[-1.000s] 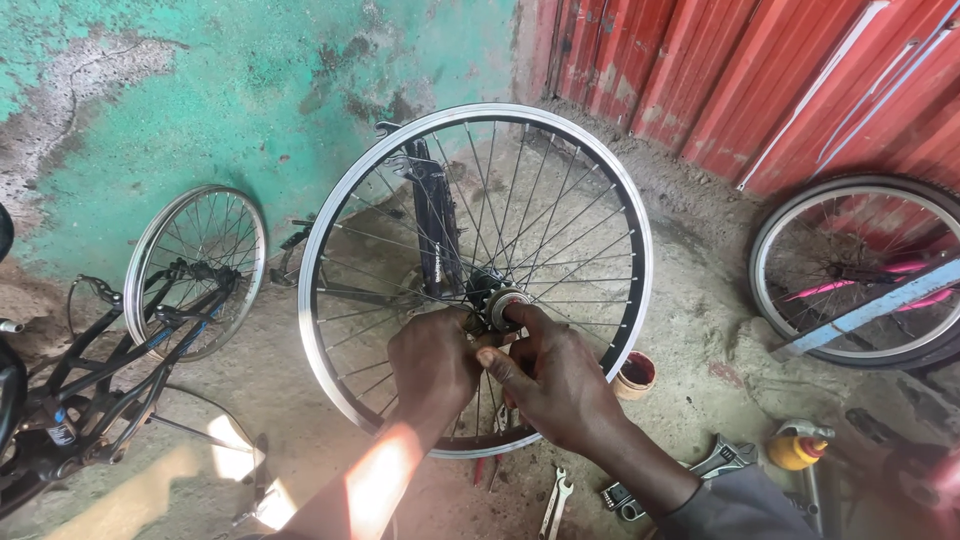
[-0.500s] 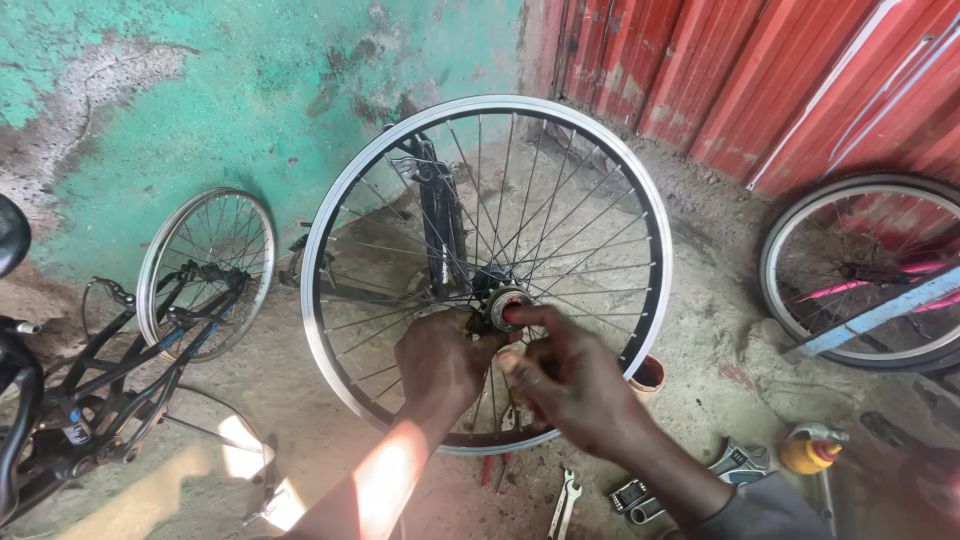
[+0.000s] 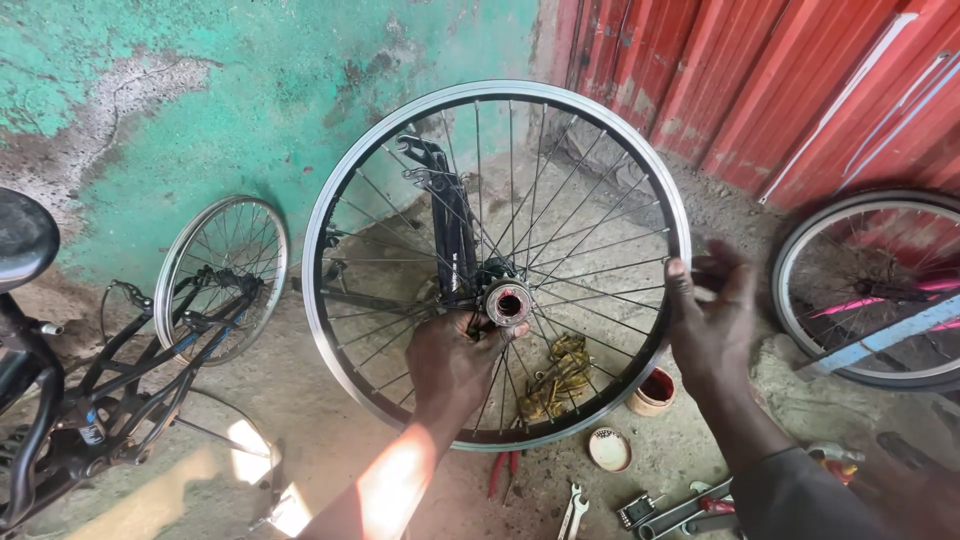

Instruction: The person applies red grease to the hub of a bicycle wheel using their fingers. They repeatedly dip their fingers into a small container of grease and spread it around the hub area while the wheel is held upright.

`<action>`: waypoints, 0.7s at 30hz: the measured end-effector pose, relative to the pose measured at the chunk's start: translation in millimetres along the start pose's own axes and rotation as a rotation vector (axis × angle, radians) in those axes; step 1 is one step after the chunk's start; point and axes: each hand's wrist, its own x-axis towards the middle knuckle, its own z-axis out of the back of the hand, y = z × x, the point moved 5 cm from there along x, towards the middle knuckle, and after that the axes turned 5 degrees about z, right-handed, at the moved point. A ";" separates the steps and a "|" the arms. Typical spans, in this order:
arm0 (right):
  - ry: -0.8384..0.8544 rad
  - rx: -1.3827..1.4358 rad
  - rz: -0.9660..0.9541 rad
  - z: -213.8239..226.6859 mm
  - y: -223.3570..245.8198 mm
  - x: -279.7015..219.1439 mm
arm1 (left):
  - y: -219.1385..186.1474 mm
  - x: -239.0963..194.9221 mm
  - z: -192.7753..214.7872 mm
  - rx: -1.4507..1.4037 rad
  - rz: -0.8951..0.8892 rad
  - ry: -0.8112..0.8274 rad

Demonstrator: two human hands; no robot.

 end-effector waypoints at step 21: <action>-0.098 0.221 0.124 18.0 -27.3 21.4 | -4.2 -0.9 -12.2 0.785 -0.171 0.273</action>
